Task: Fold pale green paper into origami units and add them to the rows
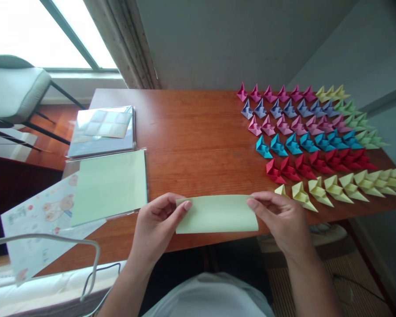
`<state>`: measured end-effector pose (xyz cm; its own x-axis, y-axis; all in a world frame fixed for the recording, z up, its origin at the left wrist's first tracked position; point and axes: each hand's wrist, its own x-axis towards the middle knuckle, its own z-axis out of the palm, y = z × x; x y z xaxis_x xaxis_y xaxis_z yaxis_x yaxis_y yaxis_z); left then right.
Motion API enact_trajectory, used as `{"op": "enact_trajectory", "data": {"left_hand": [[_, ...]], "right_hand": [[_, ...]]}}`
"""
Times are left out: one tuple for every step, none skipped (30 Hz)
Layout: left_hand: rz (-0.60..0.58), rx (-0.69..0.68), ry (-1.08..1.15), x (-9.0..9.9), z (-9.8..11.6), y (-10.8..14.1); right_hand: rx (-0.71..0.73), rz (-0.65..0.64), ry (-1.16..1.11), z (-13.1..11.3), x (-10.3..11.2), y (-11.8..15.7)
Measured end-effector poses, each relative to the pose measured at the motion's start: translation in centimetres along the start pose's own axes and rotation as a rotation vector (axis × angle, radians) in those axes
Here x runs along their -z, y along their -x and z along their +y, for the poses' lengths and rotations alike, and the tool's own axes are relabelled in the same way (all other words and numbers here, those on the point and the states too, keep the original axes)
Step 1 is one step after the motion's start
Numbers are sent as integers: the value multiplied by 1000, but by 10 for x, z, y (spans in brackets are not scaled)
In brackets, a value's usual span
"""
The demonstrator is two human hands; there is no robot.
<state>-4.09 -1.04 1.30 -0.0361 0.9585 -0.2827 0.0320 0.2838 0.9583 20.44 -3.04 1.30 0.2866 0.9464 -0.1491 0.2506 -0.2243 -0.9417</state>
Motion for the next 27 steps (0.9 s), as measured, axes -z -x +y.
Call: {"op": "enact_trajectory", "data": {"left_hand": [[-3,-2,4,0,-1,0],[-6,-3,8,1,-1,0],[-7,-5,11,1,-2,0],[-6,-7,11,2,-3,0],[-3,-10,7,3,-5,0],[1,-14,-1,4,-6,-1],[8,-20,-11,4,-6,-1],[15,-24,-22,4,-7,-1],[23,-27,-31,4,-7,-1],[35,-26,-37,3,-7,-1],[47,-21,-38,3,-7,-1],[56,-15,-35,2,-6,-2],[59,-8,-30,2,-6,-2],[57,-4,-24,2,-6,-3],[46,-1,-20,2,-5,-3],[34,1,-18,3,-5,-3],[24,4,-17,4,-5,-4],[22,6,-16,5,-6,-4],[24,11,-15,6,-6,-5],[31,15,-11,6,-6,-5],[39,20,-5,7,-6,-6],[45,25,2,7,-6,-6],[48,30,11,7,-6,-7],[51,35,19,6,-5,-7],[52,39,25,6,-5,-7],[53,44,32,5,-4,-8],[54,49,37,5,-4,-8]], "right_hand": [[-3,-2,3,0,0,0],[-3,-4,6,1,0,-1],[3,-6,8,3,1,-2],[11,-11,10,5,1,-3],[19,-17,16,6,2,-4],[25,-25,26,8,3,-5],[31,-32,39,9,3,-6],[36,-39,53,9,4,-6],[39,-46,65,9,4,-7],[39,-50,70,9,4,-8],[35,-53,68,8,4,-8],[29,-52,58,7,4,-9],[19,-50,41,6,3,-10],[7,-46,24,5,2,-11],[-4,-43,9,5,1,-11],[-13,-42,-3,5,0,-12],[-18,-43,-11,5,-1,-13],[-18,-48,-17,5,-2,-14],[-13,-55,-23,5,-3,-15],[-5,-62,-30,5,-3,-15],[3,-67,-37,5,-4,-16],[11,-70,-44,5,-4,-17],[16,-73,-49,5,-4,-17],[16,-74,-52,5,-4,-17],[13,-73,-53,6,-4,-18],[8,-74,-53,6,-4,-17],[2,-75,-53,6,-4,-17]]}}
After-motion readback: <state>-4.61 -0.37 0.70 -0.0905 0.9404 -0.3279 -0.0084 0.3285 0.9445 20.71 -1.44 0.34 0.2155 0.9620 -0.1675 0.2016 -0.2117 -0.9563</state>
